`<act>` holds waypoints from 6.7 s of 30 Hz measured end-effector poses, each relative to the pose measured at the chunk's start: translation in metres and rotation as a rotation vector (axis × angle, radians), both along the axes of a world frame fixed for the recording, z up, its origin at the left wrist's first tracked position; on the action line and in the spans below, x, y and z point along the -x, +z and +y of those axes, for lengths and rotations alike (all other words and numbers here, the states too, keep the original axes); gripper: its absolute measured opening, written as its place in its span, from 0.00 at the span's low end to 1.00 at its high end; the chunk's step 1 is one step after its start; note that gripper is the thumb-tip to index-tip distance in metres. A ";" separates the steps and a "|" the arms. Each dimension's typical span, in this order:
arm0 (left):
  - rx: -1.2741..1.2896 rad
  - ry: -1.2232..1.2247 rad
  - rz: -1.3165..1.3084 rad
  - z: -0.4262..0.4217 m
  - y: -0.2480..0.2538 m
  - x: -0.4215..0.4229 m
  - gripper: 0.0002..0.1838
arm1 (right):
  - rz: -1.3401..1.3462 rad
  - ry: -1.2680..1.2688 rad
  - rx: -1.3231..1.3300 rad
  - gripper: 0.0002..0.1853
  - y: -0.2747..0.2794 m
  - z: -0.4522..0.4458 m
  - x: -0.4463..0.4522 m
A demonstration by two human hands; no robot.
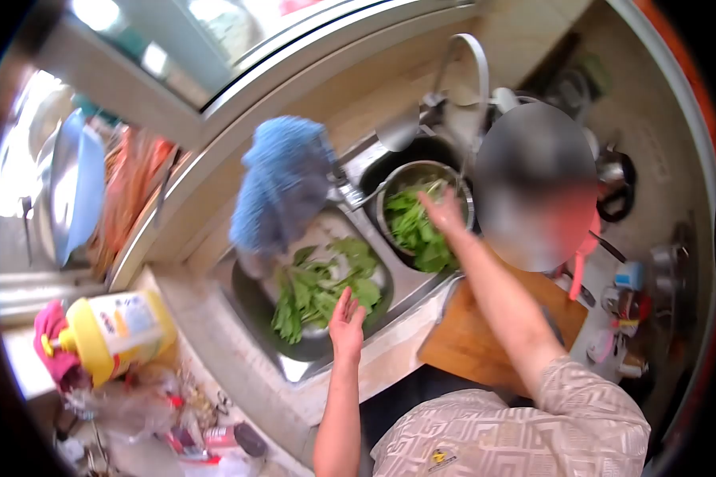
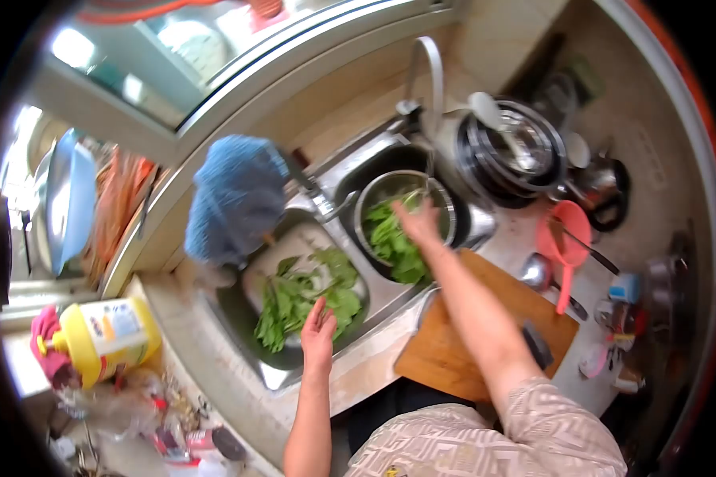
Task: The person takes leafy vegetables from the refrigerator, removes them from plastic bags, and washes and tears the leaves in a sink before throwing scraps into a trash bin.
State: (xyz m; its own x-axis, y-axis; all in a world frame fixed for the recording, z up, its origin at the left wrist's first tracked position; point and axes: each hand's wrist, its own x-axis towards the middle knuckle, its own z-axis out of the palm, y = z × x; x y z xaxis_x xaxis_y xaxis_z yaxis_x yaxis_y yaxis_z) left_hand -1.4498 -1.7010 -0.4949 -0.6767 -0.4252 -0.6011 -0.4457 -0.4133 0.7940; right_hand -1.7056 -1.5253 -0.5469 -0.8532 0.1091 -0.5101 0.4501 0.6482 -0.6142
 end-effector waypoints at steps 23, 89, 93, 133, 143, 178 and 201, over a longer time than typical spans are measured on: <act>0.317 0.116 0.075 -0.081 -0.022 0.039 0.11 | 0.582 0.885 -0.097 0.12 0.043 -0.075 -0.083; 0.702 -0.884 -0.092 -0.086 0.087 -0.008 0.14 | -0.390 1.548 0.544 0.11 0.127 -0.133 -0.094; 0.838 -1.003 -0.123 -0.080 0.078 -0.013 0.13 | -0.336 1.422 0.531 0.09 0.110 -0.130 -0.111; 0.537 -0.060 -0.682 -0.029 -0.150 0.052 0.19 | 0.527 0.570 -0.191 0.22 0.018 -0.024 -0.064; 0.434 -0.089 0.094 -0.044 -0.006 0.035 0.17 | 0.341 0.967 0.628 0.10 0.062 -0.118 -0.092; 0.572 -0.057 -0.012 -0.140 0.024 -0.009 0.08 | 0.466 1.316 0.296 0.11 0.097 -0.158 -0.067; 0.532 -0.411 -0.078 -0.134 0.067 0.021 0.08 | -0.249 1.240 0.635 0.16 0.124 -0.129 -0.064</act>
State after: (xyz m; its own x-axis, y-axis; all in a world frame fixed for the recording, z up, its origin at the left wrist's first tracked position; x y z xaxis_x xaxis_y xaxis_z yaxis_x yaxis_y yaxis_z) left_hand -1.4703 -1.8352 -0.4280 -0.8098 -0.3939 -0.4349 -0.5475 0.2406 0.8015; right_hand -1.6414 -1.6540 -0.4234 -0.1066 -0.9353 -0.3373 -0.0608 0.3447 -0.9367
